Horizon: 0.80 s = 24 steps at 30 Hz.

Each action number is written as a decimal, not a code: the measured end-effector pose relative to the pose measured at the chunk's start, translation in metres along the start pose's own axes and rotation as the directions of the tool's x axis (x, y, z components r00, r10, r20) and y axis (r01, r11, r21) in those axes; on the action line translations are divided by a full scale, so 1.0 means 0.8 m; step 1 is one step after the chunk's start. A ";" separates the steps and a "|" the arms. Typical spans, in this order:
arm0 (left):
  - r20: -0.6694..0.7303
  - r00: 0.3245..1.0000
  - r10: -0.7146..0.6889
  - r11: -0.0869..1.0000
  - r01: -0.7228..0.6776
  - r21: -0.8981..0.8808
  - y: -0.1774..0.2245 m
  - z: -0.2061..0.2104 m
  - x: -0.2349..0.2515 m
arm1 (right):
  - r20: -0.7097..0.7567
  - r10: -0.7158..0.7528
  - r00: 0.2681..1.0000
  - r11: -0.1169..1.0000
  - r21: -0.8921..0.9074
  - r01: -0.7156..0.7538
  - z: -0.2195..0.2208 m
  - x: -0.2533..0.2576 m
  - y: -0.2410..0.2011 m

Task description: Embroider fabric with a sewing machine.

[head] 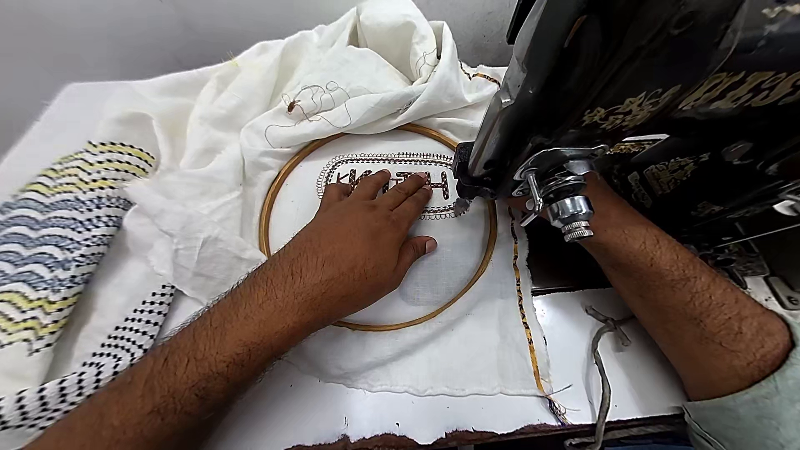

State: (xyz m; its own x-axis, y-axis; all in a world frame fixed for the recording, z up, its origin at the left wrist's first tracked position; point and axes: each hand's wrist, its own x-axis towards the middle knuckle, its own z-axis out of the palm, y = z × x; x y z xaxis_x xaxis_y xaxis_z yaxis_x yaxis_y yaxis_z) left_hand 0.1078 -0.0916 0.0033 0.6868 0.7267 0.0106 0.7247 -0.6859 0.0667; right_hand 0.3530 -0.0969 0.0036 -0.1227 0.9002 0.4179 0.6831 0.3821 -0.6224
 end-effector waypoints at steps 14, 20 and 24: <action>-0.033 0.999 0.010 1.000 -0.010 0.008 0.000 0.004 0.002 | -0.036 0.006 0.999 0.999 0.048 -0.004 0.004 -0.001 0.005; -0.035 0.999 0.010 1.000 -0.010 -0.004 0.003 0.005 0.003 | 0.008 0.059 0.998 0.998 -0.032 -0.059 -0.005 -0.003 -0.005; -0.034 0.999 0.027 1.000 -0.027 0.009 0.004 0.005 0.003 | 0.014 0.056 0.998 0.996 -0.069 -0.055 -0.009 -0.005 -0.011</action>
State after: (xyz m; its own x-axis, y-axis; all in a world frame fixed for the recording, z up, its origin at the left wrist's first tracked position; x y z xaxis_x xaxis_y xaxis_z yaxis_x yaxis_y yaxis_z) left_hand 0.1117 -0.0922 -0.0004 0.7037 0.7089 0.0467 0.7066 -0.7052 0.0573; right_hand 0.3530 -0.1052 0.0121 -0.0940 0.9231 0.3730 0.7372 0.3163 -0.5971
